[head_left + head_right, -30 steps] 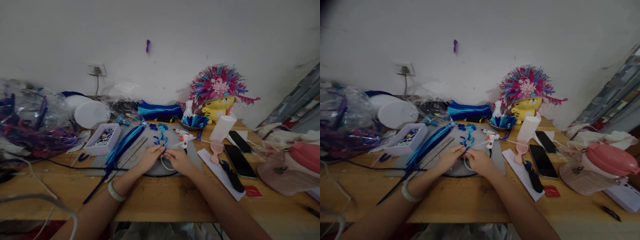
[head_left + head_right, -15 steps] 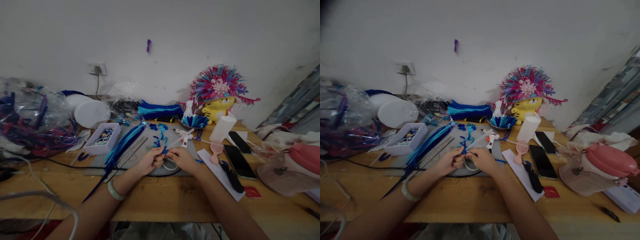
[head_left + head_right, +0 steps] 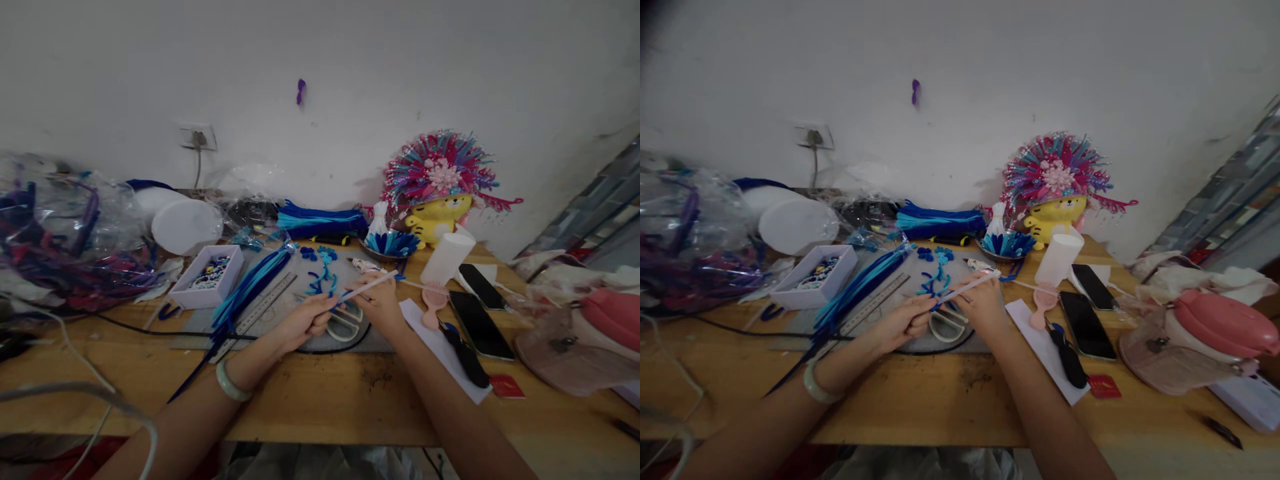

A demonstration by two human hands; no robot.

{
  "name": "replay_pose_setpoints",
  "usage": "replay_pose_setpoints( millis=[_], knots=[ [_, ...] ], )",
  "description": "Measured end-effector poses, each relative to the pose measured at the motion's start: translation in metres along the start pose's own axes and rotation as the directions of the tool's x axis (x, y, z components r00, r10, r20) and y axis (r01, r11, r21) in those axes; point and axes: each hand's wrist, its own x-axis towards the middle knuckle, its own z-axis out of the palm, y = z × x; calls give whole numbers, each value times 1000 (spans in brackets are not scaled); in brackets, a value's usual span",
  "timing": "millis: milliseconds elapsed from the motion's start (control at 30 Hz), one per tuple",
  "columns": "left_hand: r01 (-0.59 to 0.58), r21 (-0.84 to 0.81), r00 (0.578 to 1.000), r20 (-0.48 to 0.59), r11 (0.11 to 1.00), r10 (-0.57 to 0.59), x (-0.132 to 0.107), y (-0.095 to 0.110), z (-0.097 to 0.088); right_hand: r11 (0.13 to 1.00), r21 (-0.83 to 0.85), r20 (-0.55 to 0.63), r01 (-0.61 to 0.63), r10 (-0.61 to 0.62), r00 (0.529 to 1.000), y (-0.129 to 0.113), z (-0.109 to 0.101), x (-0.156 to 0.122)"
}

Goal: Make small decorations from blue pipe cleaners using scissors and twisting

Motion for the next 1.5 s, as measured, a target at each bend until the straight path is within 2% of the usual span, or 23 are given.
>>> replay_pose_setpoints(
  millis=[67, 133, 200, 233, 267, 300, 333, 400, 433, 533, 600, 633, 700, 800, 933, 1000, 1067, 1167, 1267, 1400, 1500],
  knots=[
    [-110, 105, 983, -137, 988, 124, 0, 2, 3, 997, -46, -134, -61, 54, 990, -1, 2, -1],
    [-206, 285, 930, -239, 936, 278, 0, 5, 3, 993, -19, -210, -116, 110, 972, -1, 4, -1],
    [-237, 533, 866, -264, 813, 425, -1, 7, 1, 977, 104, -172, -184, 200, 965, -2, 6, -1],
    [-220, 658, 840, -249, 720, 483, -1, 7, -1, 947, 204, -107, -250, 276, 955, -3, 7, 0],
    [-188, 767, 819, -222, 614, 528, -1, 6, -4, 884, 317, -10, -342, 364, 931, -5, 8, 0],
    [-152, 850, 808, -188, 505, 559, -2, 5, -6, 783, 426, 118, -454, 449, 886, -8, 10, 0],
    [-123, 907, 804, -148, 404, 576, -2, 4, -8, 648, 510, 259, -566, 511, 819, -11, 11, 0],
    [-106, 965, 808, -57, 240, 586, -2, 0, -12, 367, 587, 507, -722, 529, 680, -17, 12, -1],
    [-114, 977, 811, -13, 181, 584, -2, -1, -13, 252, 596, 595, -763, 499, 630, -20, 13, -1],
    [-142, 988, 823, 82, 63, 562, -3, -3, -15, 10, 589, 735, -808, 408, 541, -24, 12, -2],
    [-134, 991, 832, 99, 25, 545, -3, -3, -16, -84, 571, 774, -816, 386, 502, -24, 11, -2],
    [-123, 992, 838, 94, 17, 538, -3, -2, -16, -99, 566, 781, -818, 382, 494, -23, 11, -2],
    [-90, 995, 849, 59, 33, 526, -2, -2, -17, -58, 580, 764, -812, 383, 519, -24, 10, -2],
    [-55, 990, 865, -17, 128, 502, 0, -1, -18, 93, 641, 684, -762, 380, 622, -27, 11, -3],
    [-131, 928, 890, -46, 350, 454, 3, 1, -18, 365, 654, 554, -663, 366, 748, -29, 15, -5],
    [-147, 859, 917, -68, 491, 393, 4, 2, -18, 501, 613, 480, -611, 378, 792, -28, 16, -6],
    [-132, 767, 940, -104, 628, 325, 6, 2, -17, 598, 573, 407, -561, 386, 828, -27, 18, -6],
    [-129, 598, 955, -139, 791, 262, 8, 1, -16, 707, 513, 326, -487, 364, 873, -27, 19, -7],
    [-152, 412, 964, -138, 898, 227, 8, 0, -13, 798, 431, 303, -420, 311, 901, -29, 20, -8],
    [-191, 258, 961, -147, 947, 233, 6, 2, -9, 890, 345, 290, -299, 202, 935, -29, 20, -9],
    [-191, 201, 962, -156, 961, 224, 4, 3, -8, 910, 308, 262, -277, 199, 944, -26, 20, -9]
  ],
)
